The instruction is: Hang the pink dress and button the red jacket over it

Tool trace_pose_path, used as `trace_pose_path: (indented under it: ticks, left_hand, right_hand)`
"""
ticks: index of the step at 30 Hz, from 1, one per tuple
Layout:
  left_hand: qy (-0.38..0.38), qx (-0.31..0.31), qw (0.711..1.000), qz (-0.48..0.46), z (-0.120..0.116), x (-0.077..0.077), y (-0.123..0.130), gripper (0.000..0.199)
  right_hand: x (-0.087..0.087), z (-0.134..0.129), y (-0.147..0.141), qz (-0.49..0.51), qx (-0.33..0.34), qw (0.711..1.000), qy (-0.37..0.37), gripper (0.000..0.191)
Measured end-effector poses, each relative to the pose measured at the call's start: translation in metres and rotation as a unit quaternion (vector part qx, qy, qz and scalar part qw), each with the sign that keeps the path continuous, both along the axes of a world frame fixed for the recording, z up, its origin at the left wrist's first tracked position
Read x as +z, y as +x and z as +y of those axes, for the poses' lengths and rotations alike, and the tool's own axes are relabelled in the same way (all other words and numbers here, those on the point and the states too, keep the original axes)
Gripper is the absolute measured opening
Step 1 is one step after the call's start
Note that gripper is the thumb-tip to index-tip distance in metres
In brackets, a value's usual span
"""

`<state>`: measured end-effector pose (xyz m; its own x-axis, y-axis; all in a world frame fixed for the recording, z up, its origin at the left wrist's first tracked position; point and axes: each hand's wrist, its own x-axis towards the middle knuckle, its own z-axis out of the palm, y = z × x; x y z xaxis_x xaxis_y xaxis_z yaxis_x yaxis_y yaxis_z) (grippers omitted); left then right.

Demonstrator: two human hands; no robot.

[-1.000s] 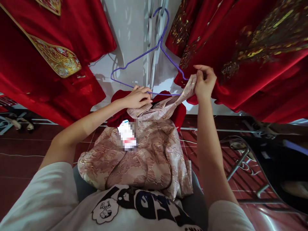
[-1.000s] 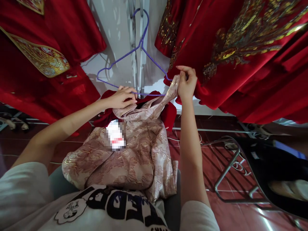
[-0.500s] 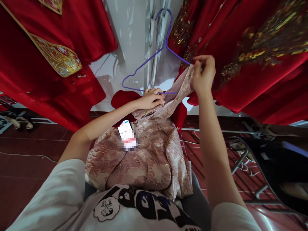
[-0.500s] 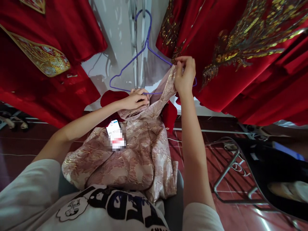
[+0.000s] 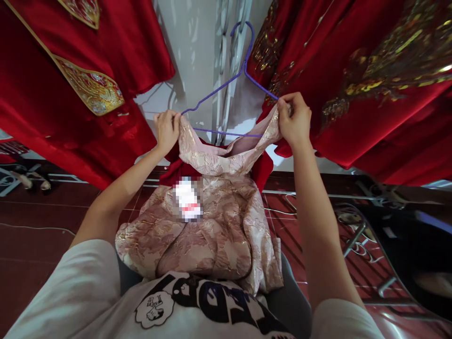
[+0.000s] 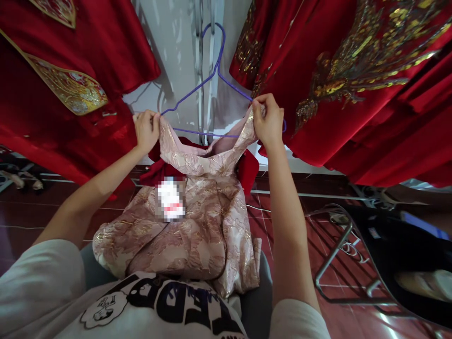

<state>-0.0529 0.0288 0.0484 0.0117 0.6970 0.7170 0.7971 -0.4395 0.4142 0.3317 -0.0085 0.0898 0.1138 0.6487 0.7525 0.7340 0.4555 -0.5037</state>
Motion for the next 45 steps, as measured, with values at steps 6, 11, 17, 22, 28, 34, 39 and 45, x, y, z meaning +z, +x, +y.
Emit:
trace_pose_path:
  ticks: [6, 11, 17, 22, 28, 34, 39, 45]
  left_hand:
    - [-0.049, 0.068, 0.996, -0.043, 0.009, -0.013, -0.037, 0.034]
    - [-0.119, 0.103, 0.984, -0.078, 0.012, -0.017, -0.050, 0.028]
    - [-0.094, 0.084, 0.989, -0.077, 0.013, -0.018, -0.053, 0.039]
    - [-0.044, 0.020, 0.997, -0.062, 0.018, 0.001, -0.046, 0.045]
    - [-0.004, -0.036, 0.999, 0.020, 0.023, 0.052, -0.002, 0.026]
    - [-0.056, -0.050, 0.996, 0.054, 0.047, 0.074, 0.019, 0.035]
    - [-0.150, -0.033, 0.982, -0.108, 0.057, 0.055, -0.015, 0.051]
    - [-0.312, -0.020, 0.944, -0.105, -0.012, -0.006, -0.048, 0.030]
  right_hand:
    - [0.001, 0.001, 0.000, 0.017, 0.003, 1.000, 0.000, 0.019]
    - [-0.001, 0.003, 0.001, 0.015, 0.001, 1.000, -0.005, 0.019]
    - [-0.003, 0.004, 0.000, 0.015, 0.006, 1.000, 0.007, 0.017]
    - [-0.001, -0.001, -0.003, 0.014, 0.002, 1.000, 0.005, 0.018]
    - [-0.012, -0.003, -0.015, 0.039, 0.015, 0.999, -0.011, 0.028]
    - [-0.021, 0.002, -0.019, 0.041, 0.019, 0.999, -0.001, 0.029]
    - [-0.024, 0.007, -0.018, 0.043, 0.015, 0.999, -0.001, 0.029]
    - [-0.024, 0.006, -0.021, 0.052, 0.012, 0.999, -0.008, 0.033]
